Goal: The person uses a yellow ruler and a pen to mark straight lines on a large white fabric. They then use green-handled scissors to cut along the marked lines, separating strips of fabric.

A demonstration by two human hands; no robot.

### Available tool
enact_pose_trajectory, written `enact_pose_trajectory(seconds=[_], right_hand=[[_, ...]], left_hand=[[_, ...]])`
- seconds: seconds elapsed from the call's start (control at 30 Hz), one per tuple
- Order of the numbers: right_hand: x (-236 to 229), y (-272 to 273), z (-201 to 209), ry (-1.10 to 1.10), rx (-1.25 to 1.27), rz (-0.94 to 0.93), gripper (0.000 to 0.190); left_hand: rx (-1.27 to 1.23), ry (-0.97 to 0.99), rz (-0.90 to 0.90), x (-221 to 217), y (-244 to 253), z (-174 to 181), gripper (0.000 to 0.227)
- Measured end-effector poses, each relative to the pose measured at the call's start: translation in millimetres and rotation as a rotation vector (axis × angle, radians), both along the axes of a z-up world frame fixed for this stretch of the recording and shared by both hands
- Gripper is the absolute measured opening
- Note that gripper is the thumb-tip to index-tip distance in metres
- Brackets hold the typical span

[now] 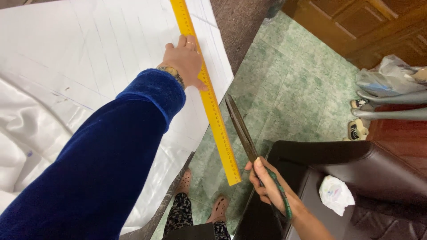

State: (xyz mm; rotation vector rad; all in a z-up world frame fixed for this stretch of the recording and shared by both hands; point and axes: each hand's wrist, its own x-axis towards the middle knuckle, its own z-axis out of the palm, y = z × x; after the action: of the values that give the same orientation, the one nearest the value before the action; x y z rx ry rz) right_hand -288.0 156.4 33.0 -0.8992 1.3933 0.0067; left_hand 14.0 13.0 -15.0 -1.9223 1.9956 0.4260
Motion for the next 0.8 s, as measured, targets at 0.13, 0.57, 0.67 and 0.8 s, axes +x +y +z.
enact_pose_trajectory(seconds=[0.13, 0.57, 0.67, 0.8], right_hand=[[-5, -1, -8, 0.016, 0.007, -0.021, 0.045], [-9, -3, -6, -0.047, 0.005, -0.053, 0.055], [-6, -4, 1, -0.018, 0.056, -0.077, 0.058], [-8, -5, 1, -0.022, 0.098, -0.102, 0.058]], left_hand=[[-0.118, 0.043, 0.010, 4, -6, -23, 0.112], [0.001, -0.003, 0.002, -2, -4, -5, 0.106], [-0.004, -0.006, -0.004, -1, -3, -5, 0.107], [0.022, 0.012, 0.007, -2, -3, 0, 0.105]])
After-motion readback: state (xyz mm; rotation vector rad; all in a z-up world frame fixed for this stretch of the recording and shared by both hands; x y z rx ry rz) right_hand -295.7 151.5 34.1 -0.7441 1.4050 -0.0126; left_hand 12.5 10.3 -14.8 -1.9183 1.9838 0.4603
